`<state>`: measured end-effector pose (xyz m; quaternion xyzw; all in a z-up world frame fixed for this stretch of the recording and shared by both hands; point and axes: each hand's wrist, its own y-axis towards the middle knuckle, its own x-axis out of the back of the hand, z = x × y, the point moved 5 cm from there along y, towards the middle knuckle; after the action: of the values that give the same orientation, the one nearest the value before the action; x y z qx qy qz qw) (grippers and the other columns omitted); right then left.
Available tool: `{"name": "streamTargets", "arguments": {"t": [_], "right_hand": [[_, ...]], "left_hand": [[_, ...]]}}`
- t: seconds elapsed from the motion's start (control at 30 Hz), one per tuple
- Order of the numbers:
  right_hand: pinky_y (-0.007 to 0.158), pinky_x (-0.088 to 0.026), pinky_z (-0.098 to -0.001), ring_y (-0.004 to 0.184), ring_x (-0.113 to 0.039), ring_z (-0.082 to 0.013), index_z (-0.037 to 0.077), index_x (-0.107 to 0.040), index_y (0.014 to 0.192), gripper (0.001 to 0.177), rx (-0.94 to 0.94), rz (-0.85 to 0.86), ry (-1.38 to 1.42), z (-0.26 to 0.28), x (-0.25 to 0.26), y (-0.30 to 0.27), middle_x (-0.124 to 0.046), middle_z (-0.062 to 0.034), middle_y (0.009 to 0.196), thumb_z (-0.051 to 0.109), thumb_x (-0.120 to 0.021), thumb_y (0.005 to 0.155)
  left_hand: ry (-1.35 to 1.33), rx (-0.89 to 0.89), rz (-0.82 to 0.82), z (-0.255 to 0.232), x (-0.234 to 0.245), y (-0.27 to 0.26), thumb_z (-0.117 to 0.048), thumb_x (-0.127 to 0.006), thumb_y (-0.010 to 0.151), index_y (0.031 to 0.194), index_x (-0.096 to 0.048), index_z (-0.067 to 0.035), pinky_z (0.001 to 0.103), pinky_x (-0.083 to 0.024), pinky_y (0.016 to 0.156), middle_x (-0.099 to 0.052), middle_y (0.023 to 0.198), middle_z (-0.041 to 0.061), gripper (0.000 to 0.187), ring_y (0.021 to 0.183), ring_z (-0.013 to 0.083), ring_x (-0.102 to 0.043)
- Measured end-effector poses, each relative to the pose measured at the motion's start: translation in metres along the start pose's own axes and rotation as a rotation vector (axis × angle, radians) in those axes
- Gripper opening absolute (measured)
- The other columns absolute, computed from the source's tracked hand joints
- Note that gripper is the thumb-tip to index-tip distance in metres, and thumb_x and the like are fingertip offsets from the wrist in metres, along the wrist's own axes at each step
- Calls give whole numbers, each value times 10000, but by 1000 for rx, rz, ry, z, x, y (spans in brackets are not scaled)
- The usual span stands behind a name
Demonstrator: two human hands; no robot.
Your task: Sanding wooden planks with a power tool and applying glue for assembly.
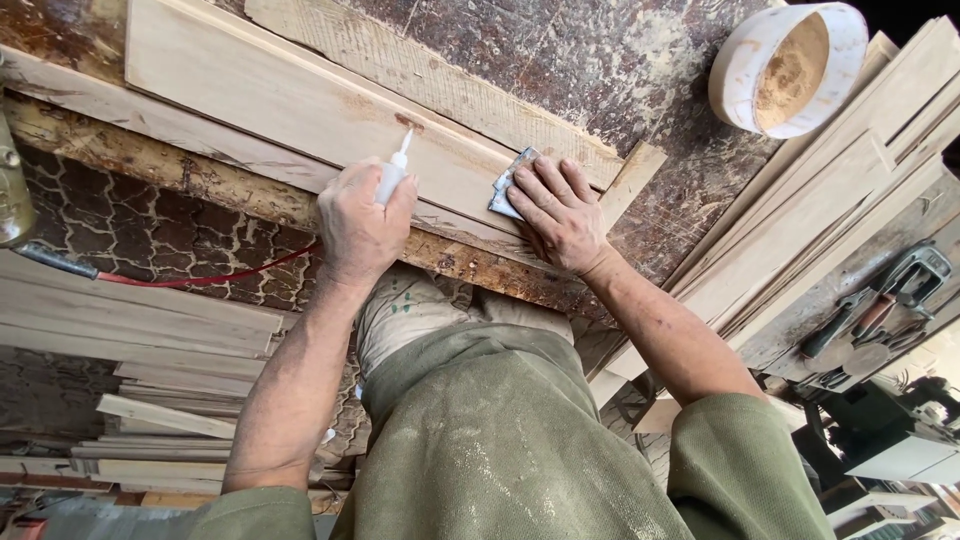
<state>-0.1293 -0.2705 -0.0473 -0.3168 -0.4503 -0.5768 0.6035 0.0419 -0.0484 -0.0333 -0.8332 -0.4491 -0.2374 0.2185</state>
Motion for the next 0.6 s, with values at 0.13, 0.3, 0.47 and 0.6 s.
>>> {"name": "streamTargets", "arguments": {"t": [0.13,0.3,0.47,0.6], "right_hand": [[1224,-283,-517,1436,-500,-319,199,-653,1414,420,-11,7,6,1,1,1,-598,-71,1516,330,-600,1019],[1217,-292,-525,1433,-500,-326,193,-648,1417,423,-12,5,13,1,2,3,-594,-80,1518,314,-625,1013],[1207,-305,-538,1428,-504,-336,188,-654,1413,431,-8,-6,32,2,2,3,-597,-85,1515,299,-611,999],[1207,-305,-537,1422,-514,-338,186,-663,1404,420,-10,-19,43,0,3,3,-607,-87,1506,307,-613,1004]], "left_hand": [[-11,7,-66,13,5,0,-153,-711,997,818,-688,-66,476,-555,728,-648,706,157,201,676,341,-709],[-27,17,-29,18,-3,-4,-147,-696,1008,802,-673,-53,453,-579,750,-651,713,168,228,698,311,-701],[19,-37,-23,16,-5,-9,-217,-789,940,785,-699,-68,468,-572,755,-685,784,169,232,839,392,-743],[23,-24,-18,16,-12,-7,-226,-779,948,784,-703,-76,455,-576,775,-691,783,147,236,844,359,-747]]}}
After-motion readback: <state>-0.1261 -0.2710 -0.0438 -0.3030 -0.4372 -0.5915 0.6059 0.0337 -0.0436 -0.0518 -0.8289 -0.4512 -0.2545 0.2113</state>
